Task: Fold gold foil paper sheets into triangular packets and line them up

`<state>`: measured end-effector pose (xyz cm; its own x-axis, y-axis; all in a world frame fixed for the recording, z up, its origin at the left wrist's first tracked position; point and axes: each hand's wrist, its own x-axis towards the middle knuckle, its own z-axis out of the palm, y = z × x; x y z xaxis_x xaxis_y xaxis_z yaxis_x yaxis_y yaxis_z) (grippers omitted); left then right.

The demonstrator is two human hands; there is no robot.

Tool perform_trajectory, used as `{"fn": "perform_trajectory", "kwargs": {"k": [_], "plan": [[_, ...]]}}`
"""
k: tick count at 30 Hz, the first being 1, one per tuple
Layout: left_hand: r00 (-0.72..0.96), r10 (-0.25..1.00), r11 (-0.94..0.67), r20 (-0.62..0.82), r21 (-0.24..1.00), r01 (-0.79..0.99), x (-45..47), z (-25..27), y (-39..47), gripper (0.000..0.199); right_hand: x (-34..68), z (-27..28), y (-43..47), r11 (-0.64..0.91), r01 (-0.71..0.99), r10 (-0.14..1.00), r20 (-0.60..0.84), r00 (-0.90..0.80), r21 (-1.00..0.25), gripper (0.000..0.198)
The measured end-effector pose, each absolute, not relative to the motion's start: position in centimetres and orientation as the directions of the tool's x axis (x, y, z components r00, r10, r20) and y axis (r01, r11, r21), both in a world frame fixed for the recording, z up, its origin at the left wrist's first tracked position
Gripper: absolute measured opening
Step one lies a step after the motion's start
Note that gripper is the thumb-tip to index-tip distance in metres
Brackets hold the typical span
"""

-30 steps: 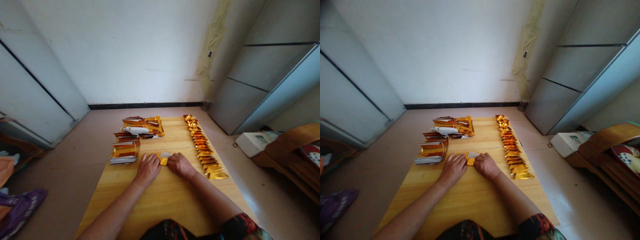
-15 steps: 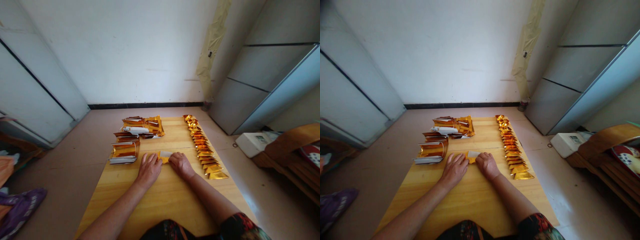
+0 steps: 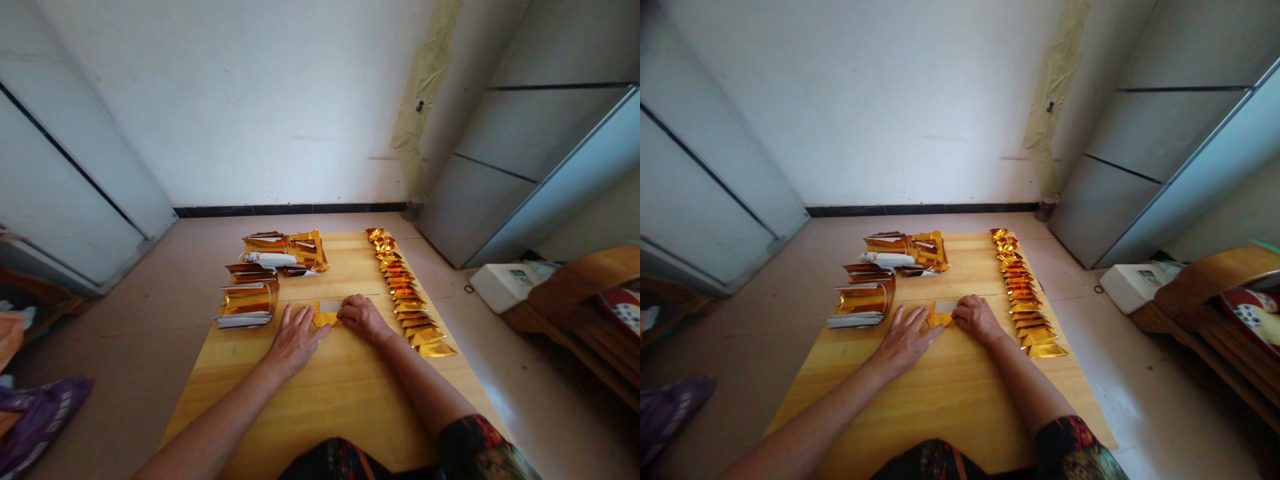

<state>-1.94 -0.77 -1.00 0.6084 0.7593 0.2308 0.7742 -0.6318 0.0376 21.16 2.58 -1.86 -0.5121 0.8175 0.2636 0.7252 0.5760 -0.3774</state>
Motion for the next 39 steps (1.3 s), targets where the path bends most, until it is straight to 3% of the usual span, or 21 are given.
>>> {"fn": "perform_trajectory", "kwargs": {"k": [12,25,32,39], "plan": [[0.585,0.775,-0.617,0.241,0.084,0.783,-1.9,-1.3,-1.0,0.033,20.6,-1.4,3.5,0.464,0.75,0.883,0.18,-0.434,-0.471,0.007],[0.59,0.778,-0.613,0.215,0.051,0.789,-1.8,-1.3,-1.1,0.031,18.9,0.6,3.5,0.332,0.885,0.934,-0.019,-0.357,-0.327,0.008],[0.587,0.786,-0.603,0.194,0.03,0.797,-1.6,-1.3,-1.2,0.025,18.0,1.9,3.0,0.326,0.929,0.931,-0.108,-0.347,-0.172,0.017],[0.579,0.796,-0.594,0.179,0.04,0.804,-1.5,-1.2,-1.3,0.028,17.3,1.7,2.8,0.32,0.945,0.938,-0.118,-0.326,-0.069,0.021]]}}
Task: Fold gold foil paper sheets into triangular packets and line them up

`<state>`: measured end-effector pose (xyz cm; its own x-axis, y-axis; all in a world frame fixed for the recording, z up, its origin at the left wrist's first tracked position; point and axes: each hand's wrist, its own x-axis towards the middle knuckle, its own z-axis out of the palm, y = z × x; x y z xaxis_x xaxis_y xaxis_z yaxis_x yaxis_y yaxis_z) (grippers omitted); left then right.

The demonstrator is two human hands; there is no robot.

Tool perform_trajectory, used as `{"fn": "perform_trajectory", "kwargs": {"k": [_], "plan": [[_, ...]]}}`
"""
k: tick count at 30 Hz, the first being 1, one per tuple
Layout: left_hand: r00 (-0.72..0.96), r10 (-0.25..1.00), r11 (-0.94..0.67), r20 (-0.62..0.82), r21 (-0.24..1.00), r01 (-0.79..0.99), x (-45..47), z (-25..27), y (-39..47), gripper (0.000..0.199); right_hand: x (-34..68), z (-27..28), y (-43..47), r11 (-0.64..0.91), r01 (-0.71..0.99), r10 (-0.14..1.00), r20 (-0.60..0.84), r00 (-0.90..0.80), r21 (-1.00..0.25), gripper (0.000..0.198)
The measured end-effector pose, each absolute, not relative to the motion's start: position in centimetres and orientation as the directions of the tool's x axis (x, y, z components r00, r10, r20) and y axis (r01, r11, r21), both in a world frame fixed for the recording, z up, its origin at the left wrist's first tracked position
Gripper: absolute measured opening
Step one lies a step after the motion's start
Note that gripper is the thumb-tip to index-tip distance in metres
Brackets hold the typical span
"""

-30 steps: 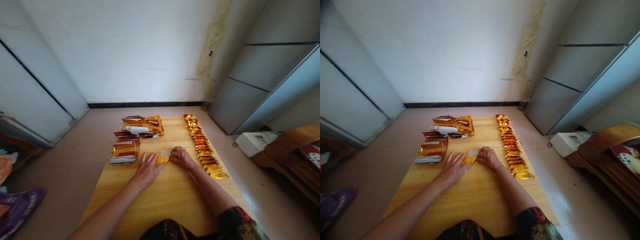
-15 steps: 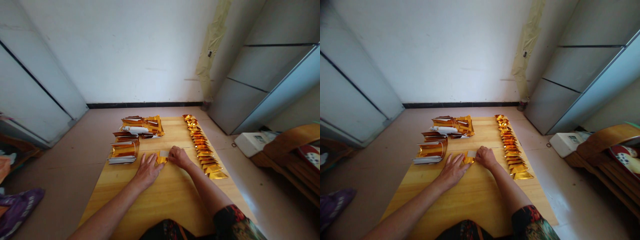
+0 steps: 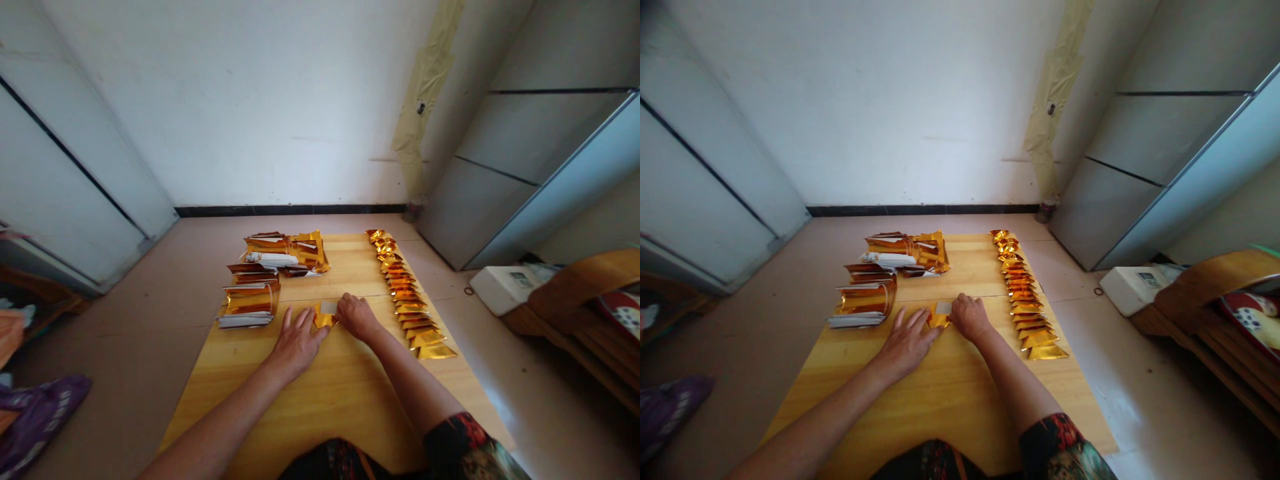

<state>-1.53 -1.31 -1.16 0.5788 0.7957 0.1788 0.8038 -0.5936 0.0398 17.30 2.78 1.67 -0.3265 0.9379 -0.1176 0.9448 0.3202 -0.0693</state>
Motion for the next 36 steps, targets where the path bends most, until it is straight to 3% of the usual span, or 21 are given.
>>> {"fn": "perform_trajectory", "kwargs": {"k": [11,22,31,36], "plan": [[0.565,0.812,-0.575,0.146,0.036,0.817,-1.5,-1.1,-1.5,0.03,17.4,0.1,2.5,0.254,0.954,0.964,-0.034,-0.263,-0.157,0.016],[0.539,0.829,-0.549,0.147,0.034,0.835,-1.0,-0.2,-2.0,0.028,16.8,-0.7,2.4,0.225,0.969,0.974,-0.006,-0.227,-0.101,0.018],[0.494,0.853,-0.509,0.171,0.057,0.859,-0.3,-0.6,-2.1,0.046,16.8,-0.2,2.4,0.207,0.97,0.977,-0.015,-0.211,-0.13,0.017],[0.433,0.883,-0.451,0.18,0.072,0.89,0.3,-0.9,-2.3,0.042,16.9,-0.2,2.3,0.192,0.966,0.98,-0.011,-0.197,-0.175,0.014]]}}
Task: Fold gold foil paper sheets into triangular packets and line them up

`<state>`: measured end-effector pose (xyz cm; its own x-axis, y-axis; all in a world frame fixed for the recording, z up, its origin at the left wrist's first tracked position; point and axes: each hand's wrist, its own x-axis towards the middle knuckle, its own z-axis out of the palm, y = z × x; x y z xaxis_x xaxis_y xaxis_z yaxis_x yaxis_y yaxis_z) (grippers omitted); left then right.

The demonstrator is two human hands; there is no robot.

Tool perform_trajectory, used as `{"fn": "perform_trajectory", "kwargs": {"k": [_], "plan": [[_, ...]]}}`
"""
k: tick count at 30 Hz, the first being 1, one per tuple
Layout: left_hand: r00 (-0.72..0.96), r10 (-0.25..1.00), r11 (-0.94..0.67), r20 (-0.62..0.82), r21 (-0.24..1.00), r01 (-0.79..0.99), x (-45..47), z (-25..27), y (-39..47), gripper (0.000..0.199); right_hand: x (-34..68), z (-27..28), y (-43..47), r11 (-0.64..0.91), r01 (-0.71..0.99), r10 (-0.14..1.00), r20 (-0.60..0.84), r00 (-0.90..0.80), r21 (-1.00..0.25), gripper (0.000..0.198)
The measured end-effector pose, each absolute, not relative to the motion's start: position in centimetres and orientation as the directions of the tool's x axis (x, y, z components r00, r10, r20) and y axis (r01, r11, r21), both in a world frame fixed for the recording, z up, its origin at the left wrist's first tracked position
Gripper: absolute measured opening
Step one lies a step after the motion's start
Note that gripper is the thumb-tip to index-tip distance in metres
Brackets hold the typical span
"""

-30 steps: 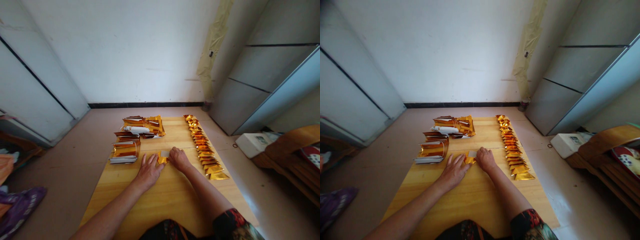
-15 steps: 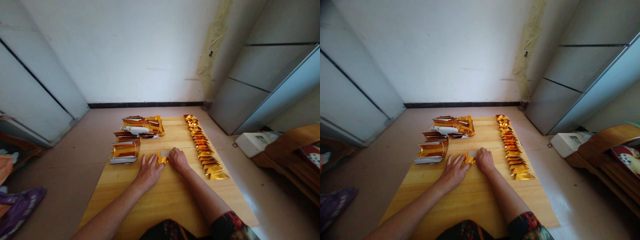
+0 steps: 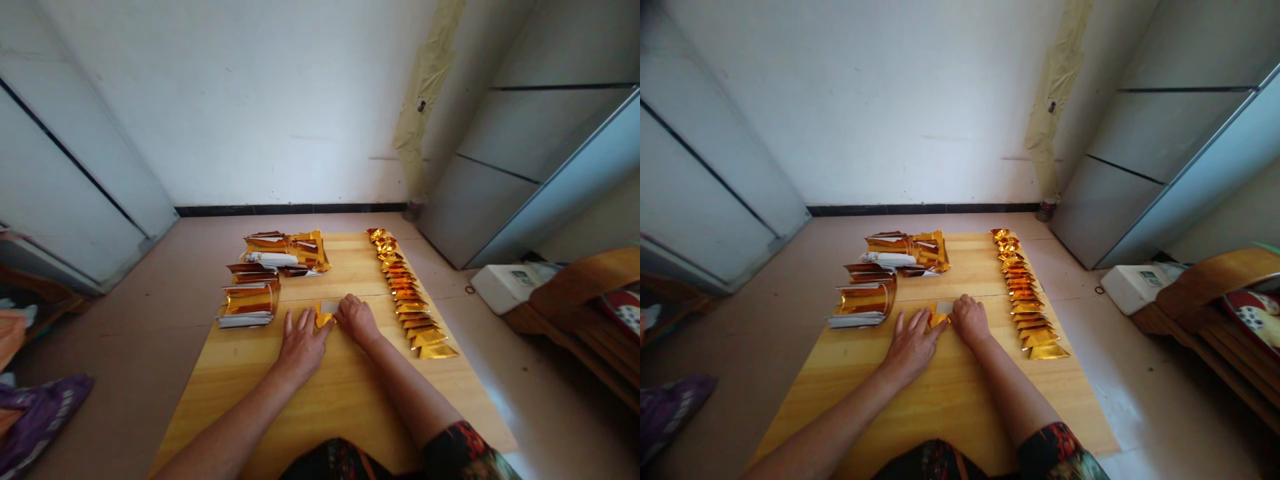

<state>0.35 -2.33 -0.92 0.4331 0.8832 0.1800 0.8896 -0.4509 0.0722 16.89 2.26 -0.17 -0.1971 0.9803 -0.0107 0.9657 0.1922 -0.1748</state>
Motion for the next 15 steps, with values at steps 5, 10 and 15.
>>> {"fn": "perform_trajectory", "kwargs": {"k": [5,10,15], "plan": [[0.398,0.902,-0.416,0.167,0.095,0.904,0.8,-0.7,-2.6,0.039,17.5,-0.7,2.3,0.199,0.929,0.98,0.051,-0.193,-0.311,0.008],[0.402,0.902,-0.42,0.157,0.105,0.902,0.8,-0.6,-2.6,0.04,18.4,-1.3,2.7,0.216,0.877,0.976,0.098,-0.193,-0.43,0.013],[0.401,0.902,-0.419,0.159,0.1,0.902,0.8,-0.7,-2.5,0.039,18.9,-1.4,3.0,0.214,0.833,0.977,0.109,-0.184,-0.511,0.012]]}}
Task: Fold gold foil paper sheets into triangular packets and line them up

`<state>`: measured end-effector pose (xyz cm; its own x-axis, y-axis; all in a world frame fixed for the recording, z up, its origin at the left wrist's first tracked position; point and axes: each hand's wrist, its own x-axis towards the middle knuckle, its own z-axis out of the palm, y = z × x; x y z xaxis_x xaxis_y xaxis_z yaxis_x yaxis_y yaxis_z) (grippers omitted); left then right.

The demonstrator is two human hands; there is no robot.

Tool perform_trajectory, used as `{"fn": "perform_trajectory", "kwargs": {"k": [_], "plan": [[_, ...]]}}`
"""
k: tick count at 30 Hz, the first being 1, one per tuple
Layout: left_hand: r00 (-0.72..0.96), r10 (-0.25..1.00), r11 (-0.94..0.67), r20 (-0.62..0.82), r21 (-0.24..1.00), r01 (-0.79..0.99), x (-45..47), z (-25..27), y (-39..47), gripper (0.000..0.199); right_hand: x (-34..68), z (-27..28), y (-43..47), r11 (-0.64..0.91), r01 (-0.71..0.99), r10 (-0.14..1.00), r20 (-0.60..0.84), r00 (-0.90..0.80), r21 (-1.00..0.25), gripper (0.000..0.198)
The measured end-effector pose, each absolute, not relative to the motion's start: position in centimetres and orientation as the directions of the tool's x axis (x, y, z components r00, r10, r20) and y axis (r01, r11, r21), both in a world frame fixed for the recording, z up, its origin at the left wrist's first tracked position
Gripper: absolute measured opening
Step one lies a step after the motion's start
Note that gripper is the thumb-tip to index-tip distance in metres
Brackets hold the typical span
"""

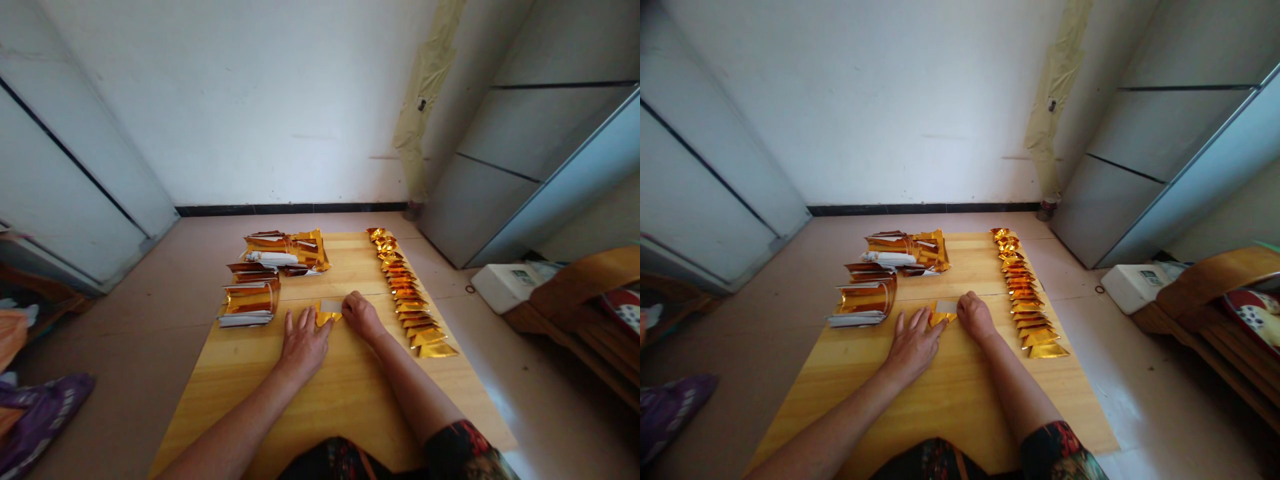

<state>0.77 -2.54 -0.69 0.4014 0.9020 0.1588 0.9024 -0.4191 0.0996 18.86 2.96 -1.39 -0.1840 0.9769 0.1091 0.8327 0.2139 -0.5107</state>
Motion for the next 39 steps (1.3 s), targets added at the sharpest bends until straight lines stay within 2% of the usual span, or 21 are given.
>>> {"fn": "perform_trajectory", "kwargs": {"k": [3,8,16,23,25,29,33,39], "plan": [[0.396,0.904,-0.413,0.16,0.094,0.906,0.8,-0.8,-2.5,0.038,18.7,-1.0,2.8,0.215,0.816,0.976,0.083,-0.202,-0.537,0.003],[0.399,0.905,-0.414,0.147,0.094,0.905,0.8,-0.7,-2.4,0.039,18.2,-0.5,2.6,0.177,0.837,0.983,0.056,-0.173,-0.518,0.008],[0.401,0.903,-0.418,0.156,0.097,0.903,0.8,-0.7,-2.5,0.041,18.9,0.0,2.9,0.137,0.804,0.984,-0.013,-0.177,-0.579,0.011],[0.403,0.903,-0.421,0.147,0.123,0.899,0.8,-0.7,-2.4,0.041,19.5,0.4,3.7,0.098,0.833,0.99,-0.028,-0.135,-0.544,0.017],[0.405,0.903,-0.422,0.141,0.123,0.898,0.8,-0.6,-2.4,0.041,19.4,0.6,3.7,0.112,0.815,0.992,0.018,-0.123,-0.568,0.018],[0.399,0.905,-0.417,0.148,0.118,0.901,0.9,-0.5,-2.4,0.041,18.5,0.9,3.5,0.195,0.683,0.977,0.076,-0.201,-0.704,0.018],[0.408,0.899,-0.427,0.161,0.106,0.898,0.8,-0.6,-2.4,0.041,17.6,0.9,3.9,0.184,0.641,0.945,-0.045,-0.324,-0.745,0.021],[0.438,0.887,-0.453,0.143,0.096,0.886,0.2,-0.8,-2.2,0.043,17.5,1.5,4.8,0.131,0.674,0.904,-0.191,-0.382,-0.727,0.021]]}}
